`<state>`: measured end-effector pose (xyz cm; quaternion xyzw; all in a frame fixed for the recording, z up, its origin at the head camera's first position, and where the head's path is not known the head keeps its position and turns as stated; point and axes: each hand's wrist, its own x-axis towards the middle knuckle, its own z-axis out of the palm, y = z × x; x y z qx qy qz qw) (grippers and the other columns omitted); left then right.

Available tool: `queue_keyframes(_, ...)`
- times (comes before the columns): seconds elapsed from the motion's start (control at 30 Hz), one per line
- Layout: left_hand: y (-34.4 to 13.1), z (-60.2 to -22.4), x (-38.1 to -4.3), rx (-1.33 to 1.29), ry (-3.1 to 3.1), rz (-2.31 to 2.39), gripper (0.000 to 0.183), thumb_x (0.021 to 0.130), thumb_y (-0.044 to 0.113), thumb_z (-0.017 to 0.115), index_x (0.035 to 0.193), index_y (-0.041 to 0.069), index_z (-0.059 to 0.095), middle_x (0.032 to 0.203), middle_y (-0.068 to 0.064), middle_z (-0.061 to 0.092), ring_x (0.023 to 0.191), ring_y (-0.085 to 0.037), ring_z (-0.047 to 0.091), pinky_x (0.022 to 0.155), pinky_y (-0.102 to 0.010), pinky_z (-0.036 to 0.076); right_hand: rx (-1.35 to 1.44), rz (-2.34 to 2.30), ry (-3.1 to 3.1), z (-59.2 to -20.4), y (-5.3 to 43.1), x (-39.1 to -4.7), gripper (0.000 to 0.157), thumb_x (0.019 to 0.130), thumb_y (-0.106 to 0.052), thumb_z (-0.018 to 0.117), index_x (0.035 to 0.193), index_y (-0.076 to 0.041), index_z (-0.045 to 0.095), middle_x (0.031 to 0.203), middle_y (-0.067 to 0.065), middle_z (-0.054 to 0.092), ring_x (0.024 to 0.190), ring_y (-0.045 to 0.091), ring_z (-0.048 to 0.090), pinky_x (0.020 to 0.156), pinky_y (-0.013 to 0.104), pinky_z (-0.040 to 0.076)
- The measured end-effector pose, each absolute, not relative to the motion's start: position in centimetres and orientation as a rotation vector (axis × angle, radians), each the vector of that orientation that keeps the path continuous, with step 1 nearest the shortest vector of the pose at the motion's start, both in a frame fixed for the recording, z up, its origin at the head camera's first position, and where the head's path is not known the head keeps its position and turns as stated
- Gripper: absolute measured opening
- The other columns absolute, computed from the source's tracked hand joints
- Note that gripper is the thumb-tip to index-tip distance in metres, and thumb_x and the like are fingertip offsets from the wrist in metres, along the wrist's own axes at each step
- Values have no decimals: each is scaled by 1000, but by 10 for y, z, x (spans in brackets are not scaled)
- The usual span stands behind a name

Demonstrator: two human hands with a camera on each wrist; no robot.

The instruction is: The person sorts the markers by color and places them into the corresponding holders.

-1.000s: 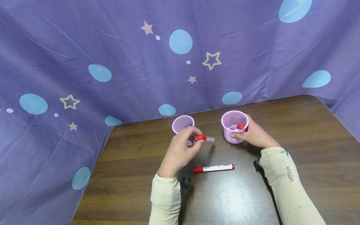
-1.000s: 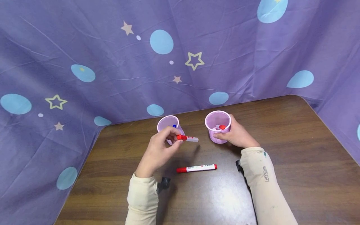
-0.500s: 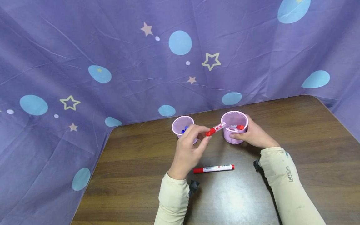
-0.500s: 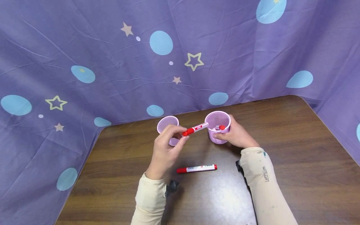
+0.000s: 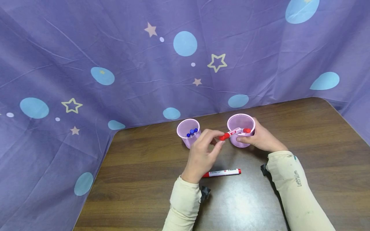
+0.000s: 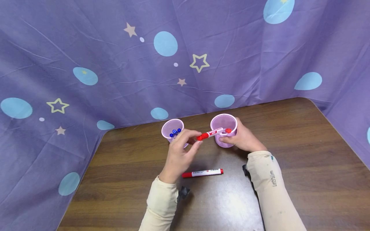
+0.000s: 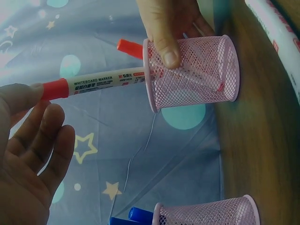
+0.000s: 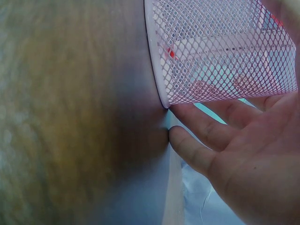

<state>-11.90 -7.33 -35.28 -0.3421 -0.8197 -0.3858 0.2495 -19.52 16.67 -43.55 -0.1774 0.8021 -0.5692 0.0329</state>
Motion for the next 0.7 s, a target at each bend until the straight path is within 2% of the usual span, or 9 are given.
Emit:
queue_keyframes(0.23, -69, -356, -119, -928, -2238, -1054, 21, 92, 3, 73, 112, 5, 68, 102, -5, 66, 83, -15, 63, 75, -21, 53, -520, -1725, 2492, -437, 168, -196, 89, 80, -12, 86, 145, 8, 29, 131, 28, 53, 119, 37, 52, 102, 45, 40)
queue_keyframes(0.37, -67, -357, -119, -943, -2254, -1068, 24, 92, 3, 72, 116, 4, 67, 108, -7, 66, 85, -14, 65, 79, -22, 54, -496, -1698, 2500, -437, 168, -196, 88, 81, -12, 84, 146, 8, 28, 131, 28, 52, 119, 39, 52, 103, 51, 41)
queue_keyframes(0.5, -69, -357, -119, -945, -2258, -1081, 26, 92, 1, 71, 117, 4, 66, 112, -8, 65, 88, -15, 67, 83, -22, 55, -494, -1701, 2496, -436, 167, -196, 89, 80, -14, 85, 146, 7, 28, 132, 28, 52, 120, 39, 52, 104, 52, 39)
queue_keyframes(0.7, -77, -351, -119, -916, -2240, -1098, 24, 91, -1, 70, 115, 3, 68, 111, -8, 66, 90, -18, 66, 81, -26, 56, -525, -1737, 2470, -434, 166, -195, 89, 80, -13, 86, 146, 8, 29, 135, 28, 51, 122, 37, 50, 106, 50, 37)
